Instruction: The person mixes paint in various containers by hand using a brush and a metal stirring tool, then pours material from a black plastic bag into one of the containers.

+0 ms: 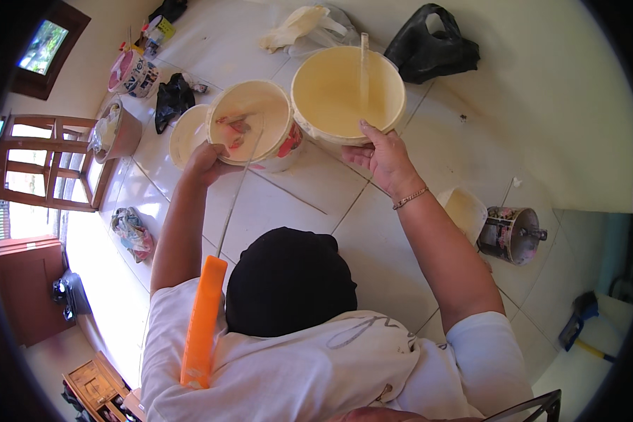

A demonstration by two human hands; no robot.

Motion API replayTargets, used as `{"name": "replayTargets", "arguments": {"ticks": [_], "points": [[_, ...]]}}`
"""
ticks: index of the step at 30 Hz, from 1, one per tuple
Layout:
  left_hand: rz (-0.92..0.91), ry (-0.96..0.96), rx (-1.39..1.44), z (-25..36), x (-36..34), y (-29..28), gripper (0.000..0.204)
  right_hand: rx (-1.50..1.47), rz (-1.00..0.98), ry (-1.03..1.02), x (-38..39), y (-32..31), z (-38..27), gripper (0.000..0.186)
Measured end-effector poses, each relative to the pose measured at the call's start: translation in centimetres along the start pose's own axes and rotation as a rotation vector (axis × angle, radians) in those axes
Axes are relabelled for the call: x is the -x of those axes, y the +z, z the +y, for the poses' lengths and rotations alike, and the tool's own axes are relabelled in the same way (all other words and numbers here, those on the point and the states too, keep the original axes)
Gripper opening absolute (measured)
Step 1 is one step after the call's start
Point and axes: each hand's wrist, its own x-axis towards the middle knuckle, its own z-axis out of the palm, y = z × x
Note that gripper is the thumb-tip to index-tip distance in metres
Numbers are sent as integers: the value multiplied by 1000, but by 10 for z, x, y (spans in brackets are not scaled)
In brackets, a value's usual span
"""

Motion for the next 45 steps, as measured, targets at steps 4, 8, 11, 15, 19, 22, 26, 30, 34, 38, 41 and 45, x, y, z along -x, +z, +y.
{"name": "replayTargets", "arguments": {"ticks": [4,8,11,15,19,22,26,30,34,38,41,45], "points": [[-22,-12,25,8,11,9,72,-62,141,-135,-31,2,-2,37],[-7,-21,8,5,7,11,70,-64,244,-155,-74,-10,-23,35],[-75,-74,-24,4,4,8,67,-210,145,-128,-94,-15,-36,43],[-157,-129,5,4,2,13,63,-222,131,-95,-80,-10,-46,46],[-167,-67,111,-5,0,10,63,458,-34,166,-38,8,-19,72],[-156,-51,-60,0,0,21,64,407,-144,142,-15,30,10,76],[-314,-118,-163,5,-3,39,63,294,-188,203,21,40,3,77],[-295,-179,-213,-6,13,85,64,185,-99,165,47,27,11,77],[-474,-153,-299,-3,26,136,63,193,101,63,70,0,31,74],[-492,-21,-584,-4,42,187,60,187,235,40,113,-24,35,63],[-504,48,-711,-7,44,218,57,166,232,-121,130,-49,42,63],[-449,101,-829,-14,51,257,58,120,208,-88,146,-76,37,68]]}}
